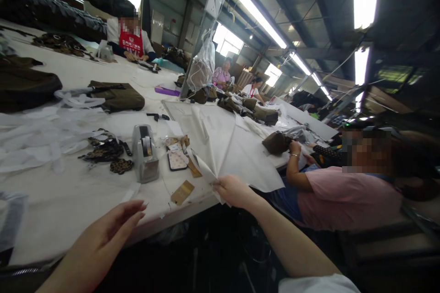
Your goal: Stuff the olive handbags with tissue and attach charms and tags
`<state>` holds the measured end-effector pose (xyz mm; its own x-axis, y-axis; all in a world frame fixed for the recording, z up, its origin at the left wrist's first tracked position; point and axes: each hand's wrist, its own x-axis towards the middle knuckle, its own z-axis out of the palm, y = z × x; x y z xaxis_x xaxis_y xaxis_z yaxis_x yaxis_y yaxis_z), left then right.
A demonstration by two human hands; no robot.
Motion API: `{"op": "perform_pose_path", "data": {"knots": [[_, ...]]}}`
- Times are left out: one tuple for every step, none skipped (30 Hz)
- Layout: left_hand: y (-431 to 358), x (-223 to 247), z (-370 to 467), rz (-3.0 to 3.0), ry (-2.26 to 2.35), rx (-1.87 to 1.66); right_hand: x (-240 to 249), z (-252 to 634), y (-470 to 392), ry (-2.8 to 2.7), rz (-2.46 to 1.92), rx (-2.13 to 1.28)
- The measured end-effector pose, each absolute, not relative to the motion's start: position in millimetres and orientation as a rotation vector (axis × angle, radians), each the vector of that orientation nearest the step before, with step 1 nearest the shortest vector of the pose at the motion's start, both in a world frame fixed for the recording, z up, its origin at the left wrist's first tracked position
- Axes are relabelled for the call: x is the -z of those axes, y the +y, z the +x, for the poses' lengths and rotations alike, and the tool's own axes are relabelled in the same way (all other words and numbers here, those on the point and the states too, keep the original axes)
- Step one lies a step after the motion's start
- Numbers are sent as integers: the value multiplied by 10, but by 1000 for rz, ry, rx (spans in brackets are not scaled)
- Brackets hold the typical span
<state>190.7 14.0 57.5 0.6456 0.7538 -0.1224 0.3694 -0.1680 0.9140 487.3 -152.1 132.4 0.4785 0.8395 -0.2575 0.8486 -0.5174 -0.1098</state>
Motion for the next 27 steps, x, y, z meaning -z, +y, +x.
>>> {"op": "perform_pose_path", "data": {"knots": [[94,-594,2006,1786,822,-360,-1302,4771,-1617,1590,2736,485],[43,-609,2117,1825,747,-296,-1274,4698,-1706,1650,2823,526],[-8,-613,2235,1914,688,-263,-1241,4651,-1786,1702,2921,552],[-58,-599,2353,2041,620,-242,-1207,4626,-1854,1742,3014,560],[-100,-565,2468,2186,523,-223,-1174,4617,-1911,1765,3088,551],[-131,-510,2574,2317,411,-205,-1146,4617,-1959,1784,3138,534],[-145,-439,2669,2420,294,-163,-1128,4622,-1999,1799,3167,520],[-140,-358,2750,2489,213,-123,-1121,4626,-2032,1811,3178,520],[-116,-278,2818,2531,205,-106,-1126,4625,-2060,1819,3176,531],[-79,-208,2871,2553,236,-112,-1142,4618,-2085,1830,3166,546],[-36,-157,2911,2560,297,-136,-1166,4600,-2106,1852,3148,565],[5,-132,2940,2558,364,-173,-1193,4570,-2124,1883,3128,591],[33,-135,2960,2563,412,-211,-1218,4524,-2138,1918,3109,624],[44,-166,2975,2555,434,-252,-1234,4460,-2148,1954,3090,665],[32,-218,2988,2492,446,-301,-1235,4375,-2154,1986,3065,722],[0,-286,3002,2381,457,-352,-1216,4267,-2159,2013,3030,793],[-50,-359,3019,2247,463,-394,-1172,4137,-2164,2034,2976,876],[-110,-430,3040,2091,469,-412,-1103,3989,-2169,2047,2902,964],[-174,-491,3063,1927,479,-395,-1009,3830,-2176,2048,2823,1047],[-234,-537,3086,1788,505,-347,-896,3672,-2184,2053,2724,1132],[-283,-565,3107,1704,543,-281,-771,3529,-2193,2050,2633,1215],[-317,-576,3123,1657,587,-220,-645,3420,-2200,2062,2541,1310],[-333,-571,3133,1619,640,-175,-531,3359,-2206,2110,2387,1444],[-329,-555,3134,1612,698,-151,-443,3362,-2211,2163,2281,1559],[-304,-531,3125,1641,750,-153,-390,3435,-2217,2208,2256,1622],[-261,-504,3105,1676,790,-173,-377,3582,-2227,2228,2358,1609],[-203,-479,3075,1706,818,-196,-404,3796,-2248,2174,2629,1487]]}}
